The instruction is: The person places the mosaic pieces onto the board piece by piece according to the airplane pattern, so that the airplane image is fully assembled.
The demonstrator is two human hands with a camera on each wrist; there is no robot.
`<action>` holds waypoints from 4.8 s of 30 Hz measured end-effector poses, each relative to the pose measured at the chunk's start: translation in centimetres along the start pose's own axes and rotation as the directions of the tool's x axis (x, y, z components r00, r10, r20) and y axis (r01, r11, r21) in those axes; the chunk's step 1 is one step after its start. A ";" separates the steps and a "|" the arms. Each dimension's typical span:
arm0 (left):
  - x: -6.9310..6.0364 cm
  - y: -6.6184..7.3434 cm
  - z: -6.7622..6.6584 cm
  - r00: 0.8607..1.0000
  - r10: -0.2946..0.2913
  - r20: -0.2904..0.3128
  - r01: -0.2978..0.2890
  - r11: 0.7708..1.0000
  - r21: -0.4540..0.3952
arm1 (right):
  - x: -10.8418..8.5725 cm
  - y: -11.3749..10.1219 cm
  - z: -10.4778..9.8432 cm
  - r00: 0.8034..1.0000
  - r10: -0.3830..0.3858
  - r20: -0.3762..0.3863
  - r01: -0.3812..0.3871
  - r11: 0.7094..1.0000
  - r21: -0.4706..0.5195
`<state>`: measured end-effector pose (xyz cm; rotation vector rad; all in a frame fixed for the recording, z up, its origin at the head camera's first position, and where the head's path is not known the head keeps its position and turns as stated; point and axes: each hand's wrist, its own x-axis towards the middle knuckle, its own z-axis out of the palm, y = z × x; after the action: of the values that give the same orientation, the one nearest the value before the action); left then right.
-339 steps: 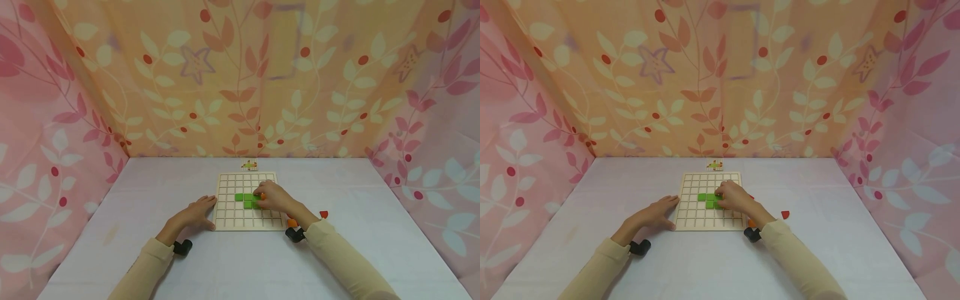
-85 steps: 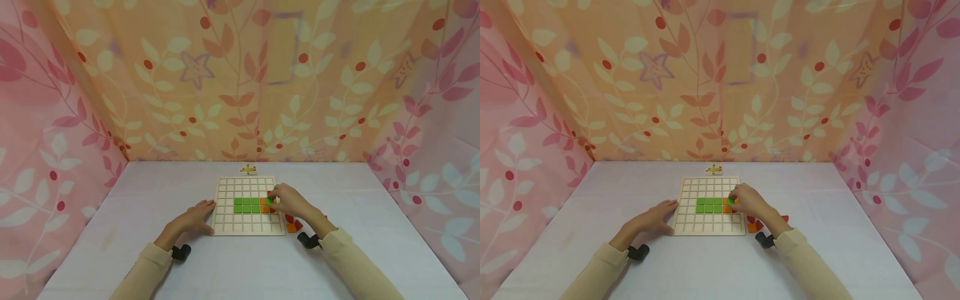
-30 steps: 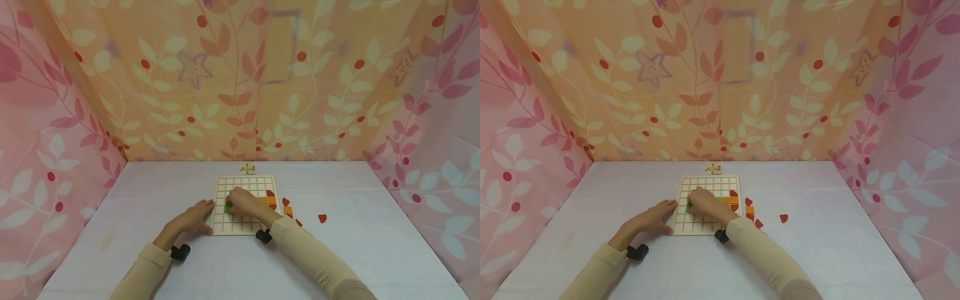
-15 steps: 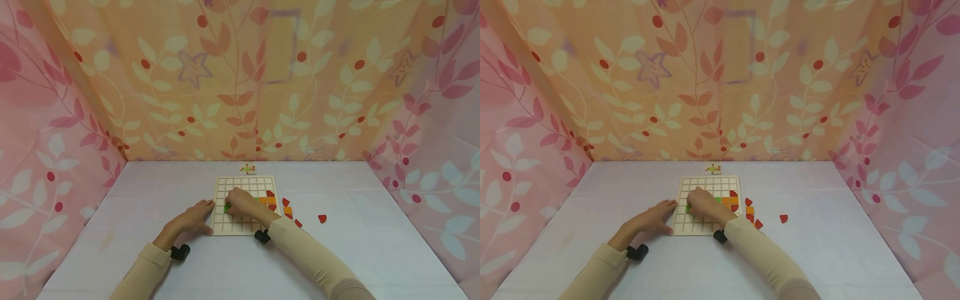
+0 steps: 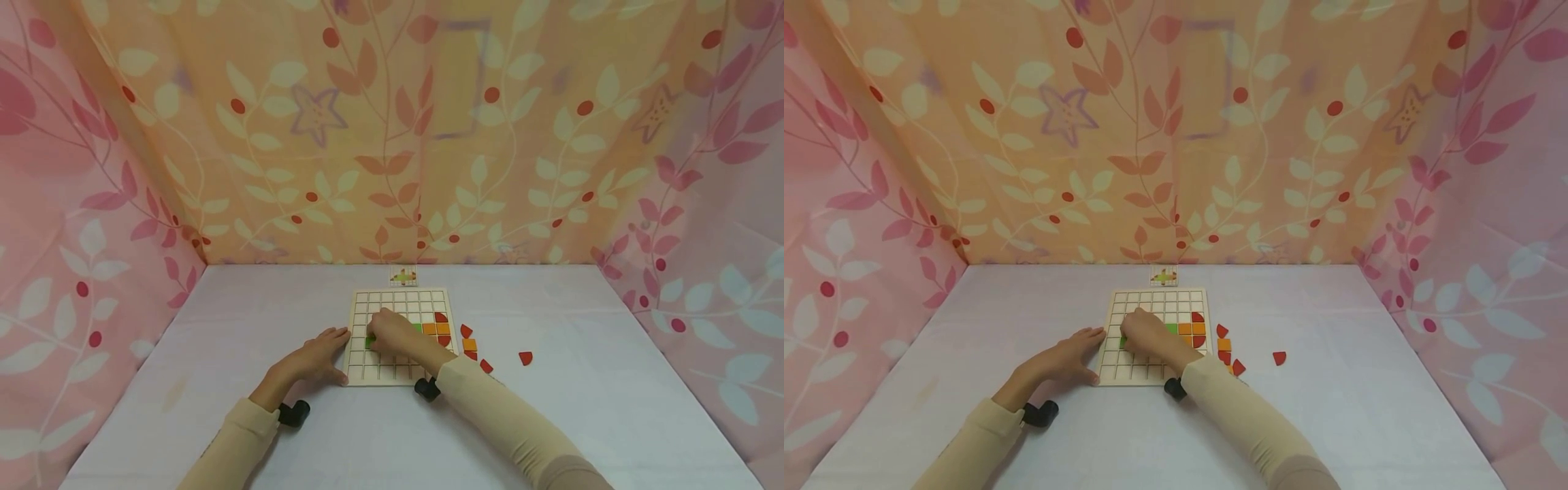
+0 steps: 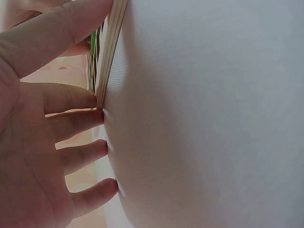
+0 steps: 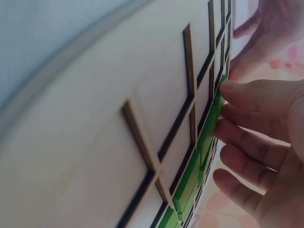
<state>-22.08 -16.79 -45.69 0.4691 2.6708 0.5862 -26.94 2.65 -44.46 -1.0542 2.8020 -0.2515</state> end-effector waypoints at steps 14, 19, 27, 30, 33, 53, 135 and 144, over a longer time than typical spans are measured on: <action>-0.1 0.1 0.0 1.000 -0.013 0.006 0.013 1.000 -0.003 | -1.3 0.7 -0.5 0.996 -0.015 -0.090 0.017 1.000 0.015; -0.1 0.1 0.1 1.000 -0.011 -0.001 0.011 1.000 -0.008 | -2.5 1.7 -1.0 0.991 0.000 -0.135 0.008 0.998 0.063; -0.2 0.4 0.1 1.000 -0.018 -0.011 0.018 1.000 -0.009 | -4.6 4.1 -2.7 0.989 0.037 -0.143 -0.011 0.984 0.179; -0.1 0.4 0.0 1.000 -0.015 -0.009 0.015 1.000 -0.001 | -5.4 5.4 -3.1 0.990 0.045 -0.137 -0.017 0.979 0.201; -0.1 0.4 -0.1 1.000 -0.014 -0.007 0.014 1.000 0.004 | -6.3 6.8 -3.4 0.989 0.053 -0.138 -0.021 0.974 0.227; -0.1 0.2 0.3 1.000 -0.019 -0.012 0.019 1.000 0.005 | -11.0 13.9 -2.0 0.987 0.161 -0.012 -0.156 0.969 0.192; 0.1 0.2 -0.1 1.000 -0.020 -0.019 0.020 1.000 0.002 | -10.8 14.3 -3.1 0.934 0.356 -0.039 -0.342 0.918 0.203; 0.1 0.3 -0.1 1.000 -0.025 -0.010 0.025 1.000 0.005 | -9.0 12.8 -4.0 0.963 0.257 -0.076 -0.243 0.956 0.163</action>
<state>-22.15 -16.56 -45.51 0.4345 2.6842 0.5767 -29.17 18.48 -42.53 -0.6624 2.9063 -0.4899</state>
